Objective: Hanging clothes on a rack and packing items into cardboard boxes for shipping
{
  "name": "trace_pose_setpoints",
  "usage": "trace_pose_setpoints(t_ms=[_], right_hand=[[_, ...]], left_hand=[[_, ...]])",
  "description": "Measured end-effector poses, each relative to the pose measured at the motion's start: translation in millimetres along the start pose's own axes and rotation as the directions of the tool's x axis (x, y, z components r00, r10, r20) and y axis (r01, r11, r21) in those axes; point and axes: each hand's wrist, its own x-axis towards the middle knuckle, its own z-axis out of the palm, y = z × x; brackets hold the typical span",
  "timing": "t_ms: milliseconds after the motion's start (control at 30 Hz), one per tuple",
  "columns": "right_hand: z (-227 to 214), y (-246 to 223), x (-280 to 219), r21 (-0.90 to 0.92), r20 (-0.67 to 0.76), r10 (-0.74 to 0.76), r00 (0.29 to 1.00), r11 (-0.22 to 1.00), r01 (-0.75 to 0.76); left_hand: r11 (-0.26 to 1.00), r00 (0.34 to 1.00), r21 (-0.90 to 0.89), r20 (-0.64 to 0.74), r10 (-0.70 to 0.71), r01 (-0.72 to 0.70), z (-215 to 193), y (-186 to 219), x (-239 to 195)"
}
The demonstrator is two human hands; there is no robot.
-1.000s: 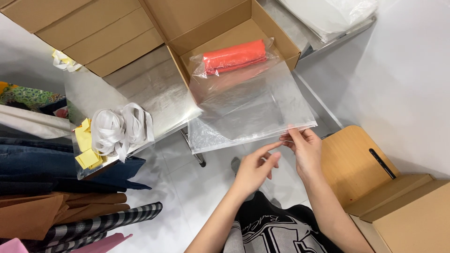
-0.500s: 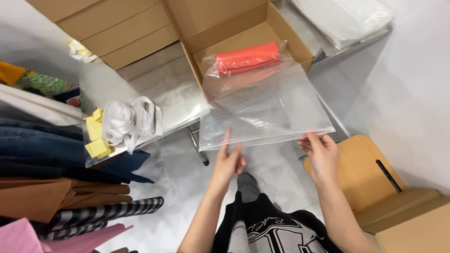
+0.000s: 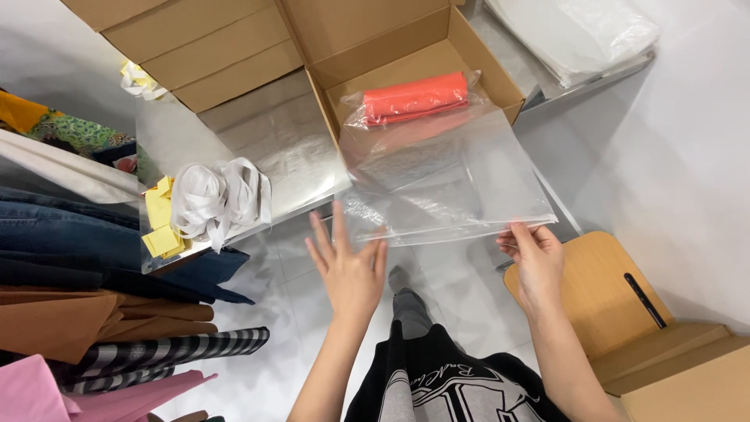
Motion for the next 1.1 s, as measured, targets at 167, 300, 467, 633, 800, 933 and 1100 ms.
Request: trace_pose_setpoints(t_ms=[167, 300, 467, 633, 800, 933, 1100], right_hand=[[-9.0, 19.7, 13.6, -0.015, 0.033, -0.013, 0.999, 1.000, 0.013], [-12.4, -4.2, 4.2, -0.079, 0.039, -0.017, 0.999, 0.997, 0.020], [-20.1, -21.2, 10.9, -0.197, 0.038, -0.089, 0.995, 0.976, 0.095], [-13.2, -50.7, 11.3, -0.326, 0.057, -0.223, 0.973, 0.917, 0.229], [21.0, -83.8, 8.8, -0.412, 0.181, -0.627, 0.758, 0.651, 0.637], [83.1, -121.9, 14.5, -0.327, 0.376, -0.723, 0.580, 0.482, 0.813], [148.0, -87.0, 101.4, -0.494, 0.680, -0.384, 0.625, 0.389, 0.777]], left_hand=[[0.953, 0.950, -0.167, 0.144, 0.278, -0.254, 19.0, 17.6, 28.7], [0.904, 0.868, -0.211, 0.266, 0.419, -0.371, 6.4, 20.5, 86.9], [0.860, 0.848, -0.134, 0.153, 0.508, -0.492, -25.4, 23.3, 168.9], [0.864, 0.858, -0.205, 0.148, 0.491, -0.460, -62.1, 43.4, 202.3], [0.881, 0.878, -0.258, 0.175, 0.445, -0.395, -66.1, 55.1, 212.5], [0.857, 0.864, -0.323, 0.177, 0.471, -0.401, -77.5, 61.2, 217.1], [0.772, 0.822, -0.474, 0.157, 0.547, -0.424, -93.4, 61.2, 225.2]])
